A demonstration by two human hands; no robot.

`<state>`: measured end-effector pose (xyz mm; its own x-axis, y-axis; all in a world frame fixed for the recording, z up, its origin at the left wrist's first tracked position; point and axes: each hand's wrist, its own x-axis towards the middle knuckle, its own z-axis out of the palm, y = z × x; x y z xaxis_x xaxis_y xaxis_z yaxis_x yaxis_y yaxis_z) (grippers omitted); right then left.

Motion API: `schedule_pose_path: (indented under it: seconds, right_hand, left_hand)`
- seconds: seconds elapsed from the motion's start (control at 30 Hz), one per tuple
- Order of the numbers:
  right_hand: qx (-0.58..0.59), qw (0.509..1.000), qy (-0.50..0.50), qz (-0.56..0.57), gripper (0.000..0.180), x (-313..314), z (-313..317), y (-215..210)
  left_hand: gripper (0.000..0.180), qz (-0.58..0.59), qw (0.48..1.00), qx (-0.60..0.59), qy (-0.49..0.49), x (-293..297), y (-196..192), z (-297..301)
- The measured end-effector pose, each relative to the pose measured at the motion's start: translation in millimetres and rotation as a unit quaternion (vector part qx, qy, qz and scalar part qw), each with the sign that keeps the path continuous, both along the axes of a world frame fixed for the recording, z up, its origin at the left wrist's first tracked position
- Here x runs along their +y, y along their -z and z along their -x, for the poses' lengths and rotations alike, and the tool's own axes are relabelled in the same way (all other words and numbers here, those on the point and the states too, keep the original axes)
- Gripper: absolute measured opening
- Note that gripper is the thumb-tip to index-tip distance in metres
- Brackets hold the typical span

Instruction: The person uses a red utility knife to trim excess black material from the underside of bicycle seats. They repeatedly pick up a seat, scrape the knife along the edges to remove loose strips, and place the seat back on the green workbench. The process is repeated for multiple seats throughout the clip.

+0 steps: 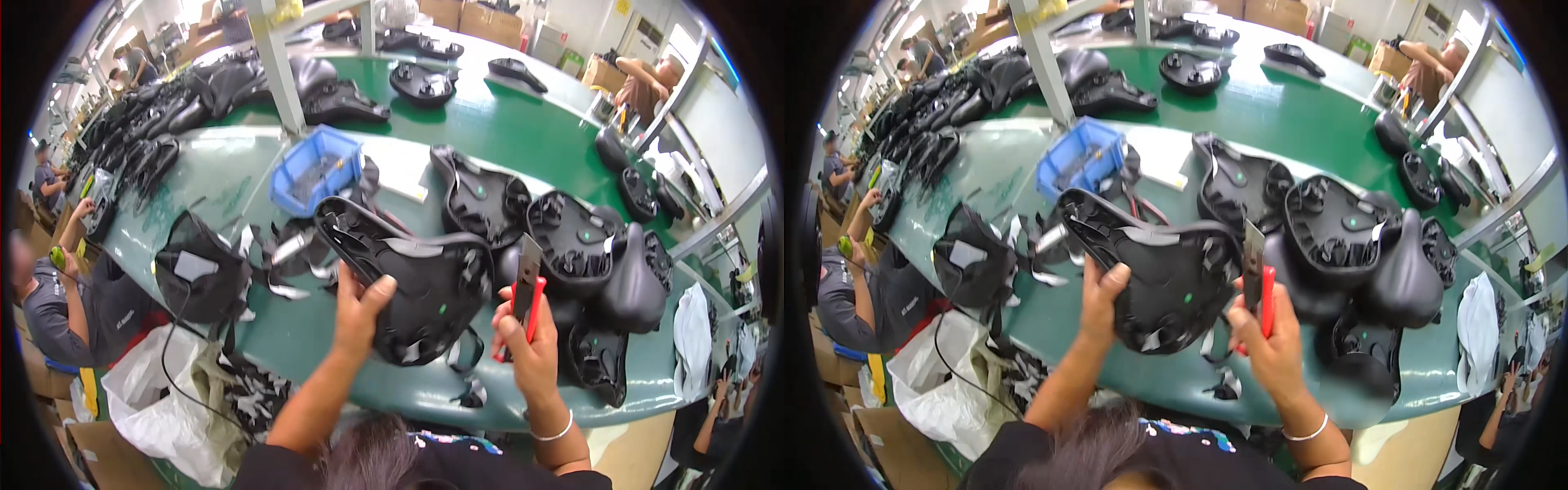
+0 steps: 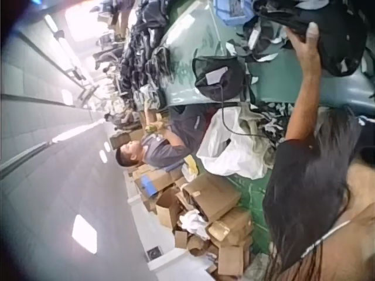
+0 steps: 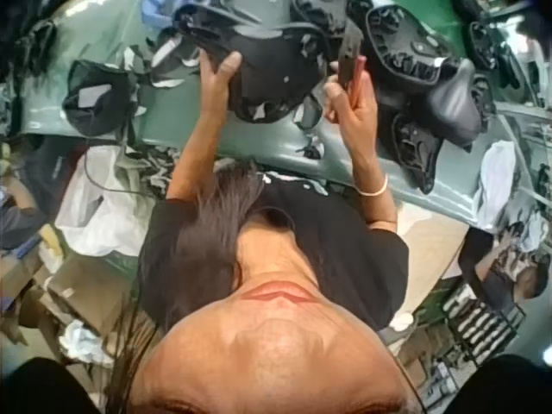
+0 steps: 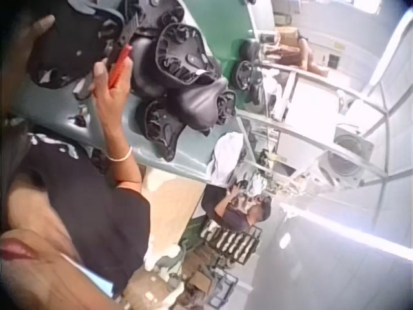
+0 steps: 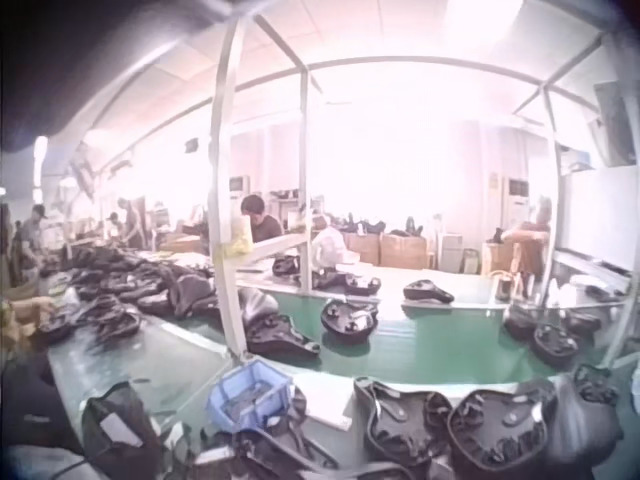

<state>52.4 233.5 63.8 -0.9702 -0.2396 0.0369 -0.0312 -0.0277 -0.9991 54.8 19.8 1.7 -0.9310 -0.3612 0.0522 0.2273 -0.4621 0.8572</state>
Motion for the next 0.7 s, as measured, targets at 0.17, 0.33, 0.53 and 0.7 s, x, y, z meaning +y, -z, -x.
schedule_pose_path:
  seconds: [0.17, 0.33, 0.53, 0.7]
  right_hand:
    - [0.220, 0.937, -0.055, -0.266, 0.043, 40.1, -6.6, 45.1]
    - [0.449, 0.765, -0.199, -0.417, 0.056, 40.6, 20.0, 24.4]
    - [0.341, 0.716, -0.249, -0.555, 0.058, 51.2, -1.8, 28.7]
    - [0.160, 0.869, -0.107, -0.456, 0.054, 43.2, -90.2, 69.6]
  left_hand:
    - [0.054, 0.053, 0.954, -0.218, 0.197, -48.0, 15.8, -19.7]
    - [0.048, 0.157, 0.926, -0.200, 0.280, -45.6, -23.7, 4.9]
    - [0.043, 0.302, 0.894, -0.229, 0.239, -49.3, -14.3, 17.4]
    - [0.045, 0.174, 0.946, -0.250, 0.107, -37.0, -3.5, -21.9]
